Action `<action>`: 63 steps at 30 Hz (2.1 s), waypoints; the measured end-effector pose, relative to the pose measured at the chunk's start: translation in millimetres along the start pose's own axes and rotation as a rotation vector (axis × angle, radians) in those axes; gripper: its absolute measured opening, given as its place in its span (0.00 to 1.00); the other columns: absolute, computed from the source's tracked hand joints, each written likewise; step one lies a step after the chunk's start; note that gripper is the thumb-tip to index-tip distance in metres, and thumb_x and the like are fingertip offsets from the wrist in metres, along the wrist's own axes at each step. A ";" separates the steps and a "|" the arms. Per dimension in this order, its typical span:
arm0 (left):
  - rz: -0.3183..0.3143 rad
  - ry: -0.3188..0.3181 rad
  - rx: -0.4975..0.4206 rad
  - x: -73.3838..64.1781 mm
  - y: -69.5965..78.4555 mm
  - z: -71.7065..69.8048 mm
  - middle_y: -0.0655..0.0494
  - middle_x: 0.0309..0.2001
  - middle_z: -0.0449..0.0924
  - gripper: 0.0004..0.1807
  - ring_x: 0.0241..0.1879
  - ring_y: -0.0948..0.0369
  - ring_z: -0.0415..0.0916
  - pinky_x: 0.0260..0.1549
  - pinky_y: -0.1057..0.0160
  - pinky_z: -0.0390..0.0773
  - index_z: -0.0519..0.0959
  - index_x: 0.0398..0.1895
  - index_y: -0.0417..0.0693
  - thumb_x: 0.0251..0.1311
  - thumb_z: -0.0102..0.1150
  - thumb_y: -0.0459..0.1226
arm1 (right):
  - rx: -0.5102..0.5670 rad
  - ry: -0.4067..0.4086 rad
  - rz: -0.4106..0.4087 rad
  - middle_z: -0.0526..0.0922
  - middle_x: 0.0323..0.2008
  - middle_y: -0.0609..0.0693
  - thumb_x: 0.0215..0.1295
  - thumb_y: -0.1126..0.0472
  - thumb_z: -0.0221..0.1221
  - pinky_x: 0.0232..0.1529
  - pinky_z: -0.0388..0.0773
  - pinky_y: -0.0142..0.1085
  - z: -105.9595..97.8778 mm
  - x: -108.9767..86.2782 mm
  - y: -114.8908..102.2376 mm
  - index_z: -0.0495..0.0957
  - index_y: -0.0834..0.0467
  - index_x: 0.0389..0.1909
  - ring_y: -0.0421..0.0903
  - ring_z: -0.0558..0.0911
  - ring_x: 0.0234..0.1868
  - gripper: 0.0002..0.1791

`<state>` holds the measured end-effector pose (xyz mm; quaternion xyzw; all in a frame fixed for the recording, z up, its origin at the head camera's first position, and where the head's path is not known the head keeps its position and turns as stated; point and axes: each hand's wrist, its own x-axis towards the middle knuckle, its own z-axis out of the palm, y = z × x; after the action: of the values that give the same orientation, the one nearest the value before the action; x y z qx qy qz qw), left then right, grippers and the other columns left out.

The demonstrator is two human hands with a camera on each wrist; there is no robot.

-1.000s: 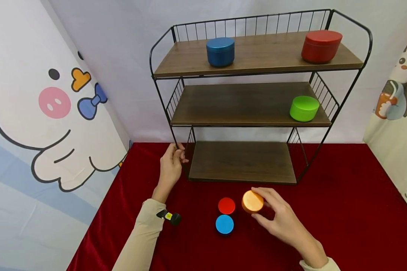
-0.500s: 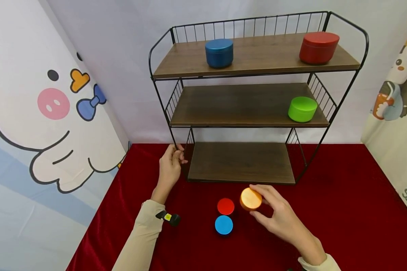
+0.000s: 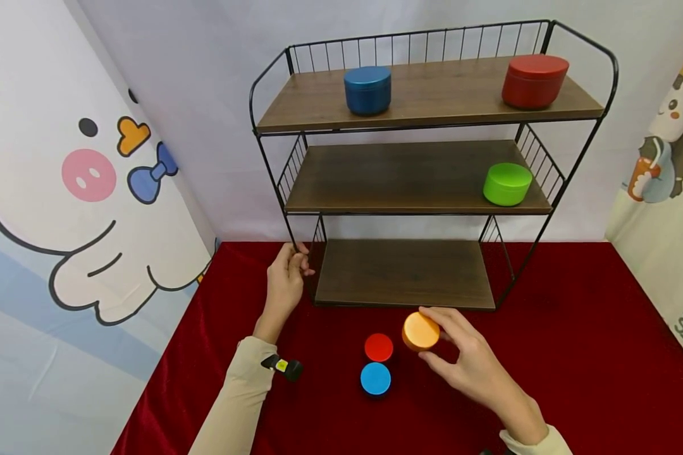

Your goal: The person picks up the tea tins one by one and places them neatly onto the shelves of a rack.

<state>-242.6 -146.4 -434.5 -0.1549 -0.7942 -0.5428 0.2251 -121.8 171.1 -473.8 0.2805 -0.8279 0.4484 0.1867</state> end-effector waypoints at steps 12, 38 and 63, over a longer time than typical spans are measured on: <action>-0.028 -0.008 -0.003 0.1 -0.7 -0.4 0.30 0.28 0.71 0.10 0.29 0.41 0.77 0.35 0.46 0.90 0.72 0.44 0.21 0.77 0.44 0.26 | 0.008 0.002 -0.011 0.78 0.58 0.54 0.45 0.79 0.76 0.59 0.76 0.16 -0.7 4.8 -2.8 0.74 0.61 0.67 0.43 0.80 0.56 0.44; -0.014 -0.015 -0.019 -0.4 1.9 -0.7 0.28 0.28 0.70 0.08 0.29 0.39 0.77 0.35 0.42 0.89 0.72 0.43 0.23 0.76 0.44 0.24 | 0.051 0.015 -0.028 0.78 0.59 0.57 0.45 0.79 0.76 0.60 0.77 0.19 1.0 17.1 -9.1 0.74 0.63 0.66 0.45 0.81 0.57 0.43; -0.023 -0.012 -0.011 -0.2 2.6 -1.9 0.30 0.28 0.71 0.08 0.29 0.41 0.77 0.35 0.45 0.90 0.73 0.43 0.25 0.77 0.44 0.25 | 0.057 0.022 -0.036 0.78 0.59 0.56 0.45 0.80 0.76 0.60 0.76 0.18 -1.2 29.1 -16.1 0.74 0.62 0.66 0.50 0.81 0.55 0.43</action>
<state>-240.8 -147.2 -431.9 -0.1503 -0.7941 -0.5490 0.2131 -134.0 156.4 -446.6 0.2955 -0.8076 0.4714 0.1956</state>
